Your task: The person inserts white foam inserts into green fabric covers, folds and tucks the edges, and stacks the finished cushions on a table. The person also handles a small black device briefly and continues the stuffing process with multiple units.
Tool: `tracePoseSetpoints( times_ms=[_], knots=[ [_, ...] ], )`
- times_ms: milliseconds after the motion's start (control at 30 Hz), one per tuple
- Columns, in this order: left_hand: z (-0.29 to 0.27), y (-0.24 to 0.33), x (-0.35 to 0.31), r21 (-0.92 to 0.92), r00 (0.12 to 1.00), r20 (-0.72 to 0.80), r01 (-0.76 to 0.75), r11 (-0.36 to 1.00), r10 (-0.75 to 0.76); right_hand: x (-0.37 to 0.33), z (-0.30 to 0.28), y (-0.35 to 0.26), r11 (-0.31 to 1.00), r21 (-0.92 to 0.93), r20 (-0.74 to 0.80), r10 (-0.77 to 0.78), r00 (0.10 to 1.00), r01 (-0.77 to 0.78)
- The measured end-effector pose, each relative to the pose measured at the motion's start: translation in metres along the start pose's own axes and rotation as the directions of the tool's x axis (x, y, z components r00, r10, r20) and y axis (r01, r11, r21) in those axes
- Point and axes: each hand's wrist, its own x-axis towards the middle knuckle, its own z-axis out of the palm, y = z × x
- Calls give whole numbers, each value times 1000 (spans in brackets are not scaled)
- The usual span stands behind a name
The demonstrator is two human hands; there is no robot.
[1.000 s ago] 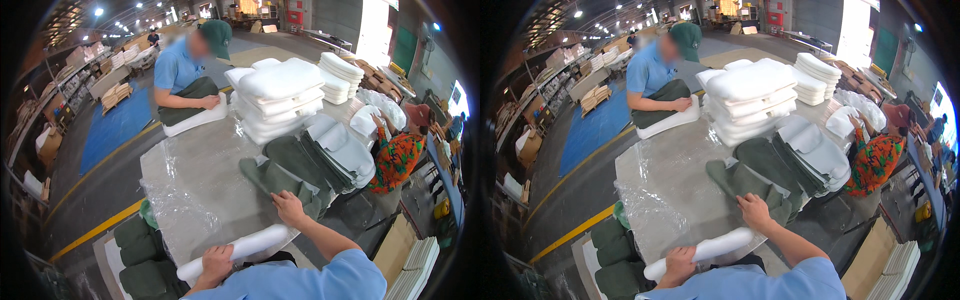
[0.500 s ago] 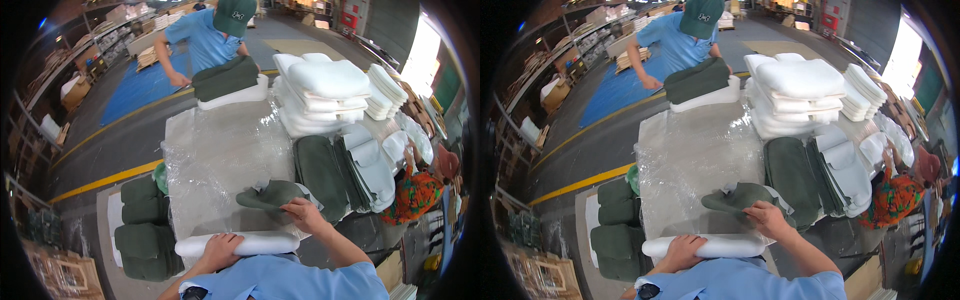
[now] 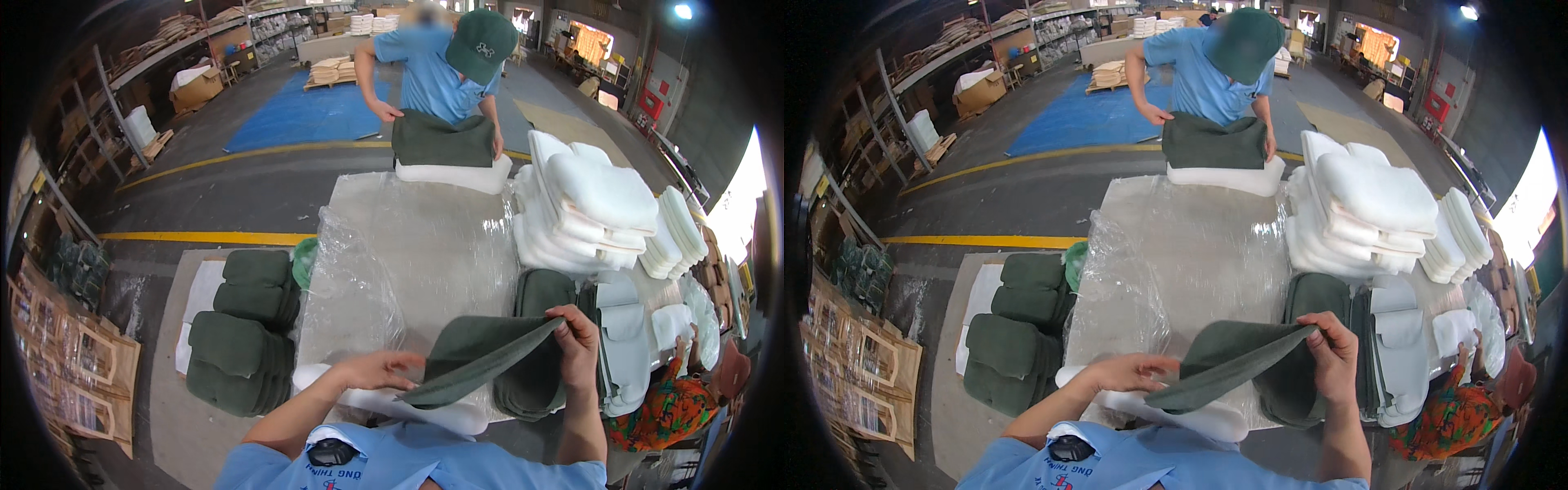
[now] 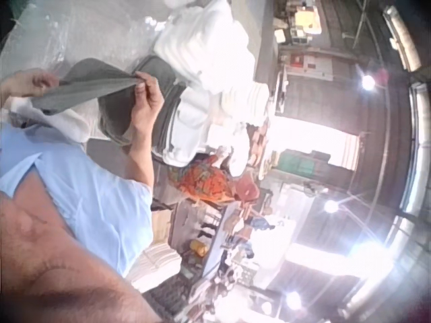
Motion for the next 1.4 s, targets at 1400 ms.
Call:
tracePoseSetpoints(
  times_ms=[1400],
  knots=[
    [-23,97,33,-127,795,-580,-301,945,176,26,38,33,995,-69,-105,-74,992,67]
  ],
)
